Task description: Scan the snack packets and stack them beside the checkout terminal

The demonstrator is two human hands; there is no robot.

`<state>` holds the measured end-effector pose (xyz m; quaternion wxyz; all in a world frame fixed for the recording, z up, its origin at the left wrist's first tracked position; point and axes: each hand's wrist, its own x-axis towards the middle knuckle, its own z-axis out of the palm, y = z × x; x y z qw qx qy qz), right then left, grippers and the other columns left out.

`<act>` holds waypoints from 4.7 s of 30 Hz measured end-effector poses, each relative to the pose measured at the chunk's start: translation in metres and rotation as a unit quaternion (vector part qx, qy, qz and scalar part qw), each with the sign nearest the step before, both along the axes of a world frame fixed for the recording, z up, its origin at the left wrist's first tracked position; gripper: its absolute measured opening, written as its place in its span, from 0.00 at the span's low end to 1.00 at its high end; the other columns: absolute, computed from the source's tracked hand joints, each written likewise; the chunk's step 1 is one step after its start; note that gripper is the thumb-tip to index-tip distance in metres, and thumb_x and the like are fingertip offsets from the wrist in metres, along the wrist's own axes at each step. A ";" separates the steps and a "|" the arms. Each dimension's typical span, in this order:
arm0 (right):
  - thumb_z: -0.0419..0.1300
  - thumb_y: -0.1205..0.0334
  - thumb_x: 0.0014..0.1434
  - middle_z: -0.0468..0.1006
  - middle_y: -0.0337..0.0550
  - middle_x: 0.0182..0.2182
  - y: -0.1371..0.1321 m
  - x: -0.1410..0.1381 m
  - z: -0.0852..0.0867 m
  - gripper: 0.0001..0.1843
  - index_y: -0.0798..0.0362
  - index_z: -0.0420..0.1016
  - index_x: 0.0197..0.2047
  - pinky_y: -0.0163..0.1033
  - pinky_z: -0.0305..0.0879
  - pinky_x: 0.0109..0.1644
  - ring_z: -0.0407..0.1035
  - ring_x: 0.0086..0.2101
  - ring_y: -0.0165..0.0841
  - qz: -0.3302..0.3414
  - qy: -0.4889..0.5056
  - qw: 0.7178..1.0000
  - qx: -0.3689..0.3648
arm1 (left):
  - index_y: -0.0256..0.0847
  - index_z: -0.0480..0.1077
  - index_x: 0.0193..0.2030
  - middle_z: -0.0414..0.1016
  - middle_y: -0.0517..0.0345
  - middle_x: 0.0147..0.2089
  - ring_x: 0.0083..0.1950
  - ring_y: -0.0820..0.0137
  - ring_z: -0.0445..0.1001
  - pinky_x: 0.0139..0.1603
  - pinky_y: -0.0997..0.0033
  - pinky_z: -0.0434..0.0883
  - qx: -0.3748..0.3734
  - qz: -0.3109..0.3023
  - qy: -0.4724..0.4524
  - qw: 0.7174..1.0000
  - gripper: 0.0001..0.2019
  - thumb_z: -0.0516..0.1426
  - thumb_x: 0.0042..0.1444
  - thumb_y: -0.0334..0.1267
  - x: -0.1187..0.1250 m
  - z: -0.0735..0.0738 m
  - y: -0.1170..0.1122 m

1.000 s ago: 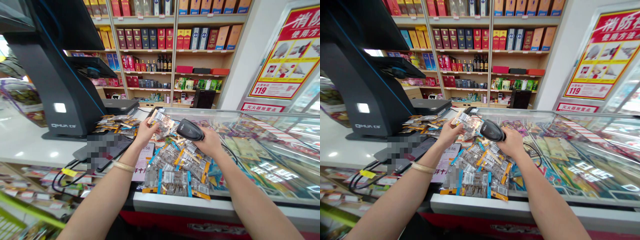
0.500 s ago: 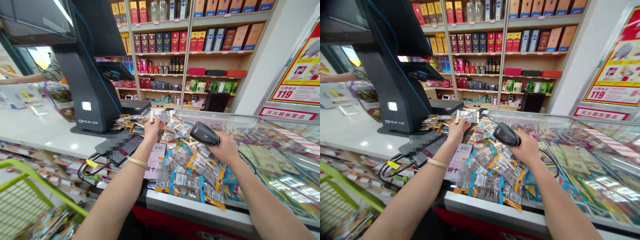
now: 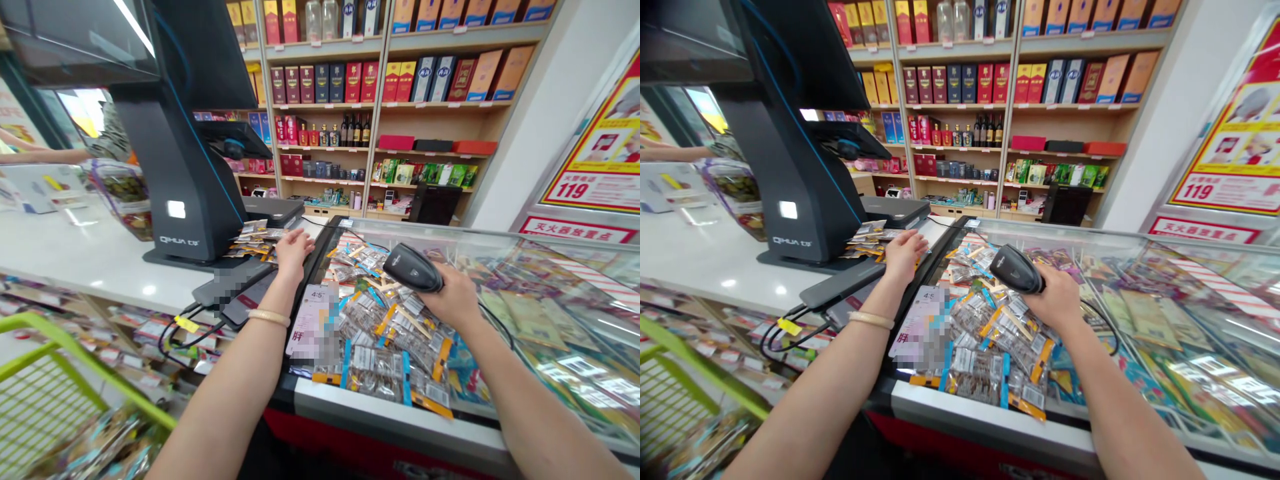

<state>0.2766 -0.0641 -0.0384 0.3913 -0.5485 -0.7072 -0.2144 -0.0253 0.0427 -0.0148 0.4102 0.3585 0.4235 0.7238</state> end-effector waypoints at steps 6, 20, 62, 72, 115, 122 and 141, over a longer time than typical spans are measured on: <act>0.58 0.55 0.48 0.83 0.47 0.33 -0.001 -0.001 0.001 0.16 0.50 0.79 0.39 0.41 0.69 0.35 0.77 0.34 0.44 0.007 0.002 1.000 0.001 | 0.37 0.78 0.41 0.81 0.52 0.35 0.38 0.63 0.79 0.41 0.68 0.73 -0.052 -0.126 0.509 0.850 0.16 0.65 0.46 0.41 0.017 -0.020 -0.006; 0.58 0.55 0.49 0.82 0.46 0.33 -0.002 -0.003 0.004 0.14 0.51 0.79 0.37 0.40 0.66 0.33 0.75 0.33 0.42 0.009 -0.018 1.000 -0.018 | 0.43 0.72 0.57 0.80 0.53 0.45 0.46 0.62 0.77 0.46 0.70 0.71 -0.064 -0.135 0.733 0.664 0.29 0.64 0.46 0.46 0.029 -0.021 -0.016; 0.59 0.56 0.51 0.81 0.44 0.29 -0.010 -0.012 0.017 0.11 0.50 0.78 0.35 0.38 0.64 0.34 0.74 0.32 0.38 0.122 -0.023 0.991 -0.055 | 0.40 0.65 0.61 0.72 0.46 0.58 0.47 0.66 0.77 0.47 0.69 0.76 0.223 -0.115 0.455 0.855 0.35 0.67 0.44 0.37 0.024 -0.005 -0.024; 0.60 0.56 0.50 0.82 0.47 0.36 -0.008 -0.008 0.011 0.15 0.50 0.79 0.41 0.41 0.69 0.39 0.76 0.37 0.42 0.089 -0.020 0.995 -0.048 | 0.41 0.63 0.62 0.70 0.46 0.60 0.38 0.68 0.79 0.39 0.71 0.77 0.128 -0.010 0.346 0.930 0.36 0.66 0.44 0.35 0.024 -0.005 -0.017; 0.59 0.57 0.49 0.82 0.47 0.36 -0.007 -0.009 0.010 0.14 0.50 0.79 0.39 0.42 0.69 0.40 0.76 0.37 0.42 0.064 -0.020 0.997 -0.035 | 0.38 0.67 0.27 0.65 0.67 0.21 0.21 0.79 0.60 0.22 0.79 0.58 -0.013 -0.429 0.408 0.806 0.16 0.65 0.46 0.48 0.015 0.001 -0.030; 0.60 0.57 0.49 0.83 0.46 0.36 -0.007 -0.009 0.011 0.15 0.50 0.79 0.39 0.40 0.67 0.39 0.76 0.36 0.41 0.051 -0.028 0.997 -0.047 | 0.40 0.65 0.29 0.66 0.67 0.22 0.17 0.78 0.62 0.17 0.78 0.62 0.064 -0.165 0.311 0.934 0.13 0.62 0.49 0.45 0.017 -0.003 -0.014; 0.60 0.59 0.48 0.83 0.45 0.35 -0.009 -0.012 0.012 0.14 0.50 0.79 0.38 0.39 0.67 0.37 0.76 0.35 0.40 0.081 -0.030 0.995 -0.047 | 0.39 0.60 0.31 0.70 0.66 0.29 0.29 0.77 0.74 0.43 0.60 0.79 -0.002 -0.256 -0.016 0.967 0.14 0.64 0.48 0.30 0.033 -0.001 -0.022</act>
